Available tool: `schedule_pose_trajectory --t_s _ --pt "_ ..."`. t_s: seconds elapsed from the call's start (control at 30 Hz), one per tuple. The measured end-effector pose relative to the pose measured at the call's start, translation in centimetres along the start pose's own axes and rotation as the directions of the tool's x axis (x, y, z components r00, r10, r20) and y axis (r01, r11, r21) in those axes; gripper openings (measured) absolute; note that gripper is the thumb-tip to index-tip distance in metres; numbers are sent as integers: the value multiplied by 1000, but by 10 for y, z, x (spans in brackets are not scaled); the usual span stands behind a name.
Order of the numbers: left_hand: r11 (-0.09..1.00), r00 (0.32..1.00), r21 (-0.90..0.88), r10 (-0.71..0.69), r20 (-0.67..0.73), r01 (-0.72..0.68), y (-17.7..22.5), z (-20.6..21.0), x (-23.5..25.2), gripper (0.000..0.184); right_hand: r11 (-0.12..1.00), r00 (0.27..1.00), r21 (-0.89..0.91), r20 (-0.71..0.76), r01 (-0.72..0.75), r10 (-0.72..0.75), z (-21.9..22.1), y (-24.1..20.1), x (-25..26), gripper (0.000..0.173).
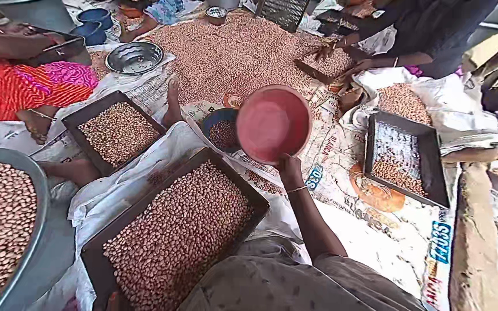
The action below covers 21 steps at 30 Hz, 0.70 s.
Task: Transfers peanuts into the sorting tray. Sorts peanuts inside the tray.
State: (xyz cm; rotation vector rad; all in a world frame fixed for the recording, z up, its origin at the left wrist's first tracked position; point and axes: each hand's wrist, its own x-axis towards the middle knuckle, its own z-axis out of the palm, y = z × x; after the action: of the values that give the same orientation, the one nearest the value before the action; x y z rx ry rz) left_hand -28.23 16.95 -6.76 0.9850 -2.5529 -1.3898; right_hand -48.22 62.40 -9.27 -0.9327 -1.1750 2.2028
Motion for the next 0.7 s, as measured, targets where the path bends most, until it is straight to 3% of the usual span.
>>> schedule_pose_trajectory --t_s 0.07,0.13,0.23,0.27,0.33,0.37,0.43,0.5,0.53,0.6,0.7 --pt "947 994 315 91 -67 -66 -34 1 14 53 996 995 75 -78 -51 57 -31 -3 32 25" --pt "855 963 510 207 -172 -93 -33 2 17 67 985 996 167 -66 -40 52 -49 -4 57 29" --pt "805 847 508 475 -239 -308 -4 9 26 63 984 1000 177 30 -11 6 -29 -21 55 33" --pt "792 836 483 514 -194 -374 10 10 32 58 990 994 139 107 5 -20 -10 -25 38 33" --pt "806 883 428 468 -39 -409 29 15 49 52 992 938 -11 327 123 -113 31 -19 -11 24" --pt "813 915 443 402 41 -377 34 20 59 54 975 862 -97 490 201 -129 47 -9 -40 20" --pt "810 947 490 279 161 -322 37 35 75 62 848 579 -281 814 450 -37 70 19 -84 24" --pt "808 934 478 240 265 -344 32 47 82 65 506 283 -311 950 805 133 85 54 -109 37" --pt "813 916 437 274 294 -384 28 50 82 63 373 208 -269 958 888 196 90 73 -117 42" --pt "836 890 329 355 285 -438 22 55 82 52 231 138 -200 956 952 257 96 106 -131 54" --pt "880 916 254 387 108 -402 20 56 82 42 227 -33 -71 906 971 422 115 121 -180 57"
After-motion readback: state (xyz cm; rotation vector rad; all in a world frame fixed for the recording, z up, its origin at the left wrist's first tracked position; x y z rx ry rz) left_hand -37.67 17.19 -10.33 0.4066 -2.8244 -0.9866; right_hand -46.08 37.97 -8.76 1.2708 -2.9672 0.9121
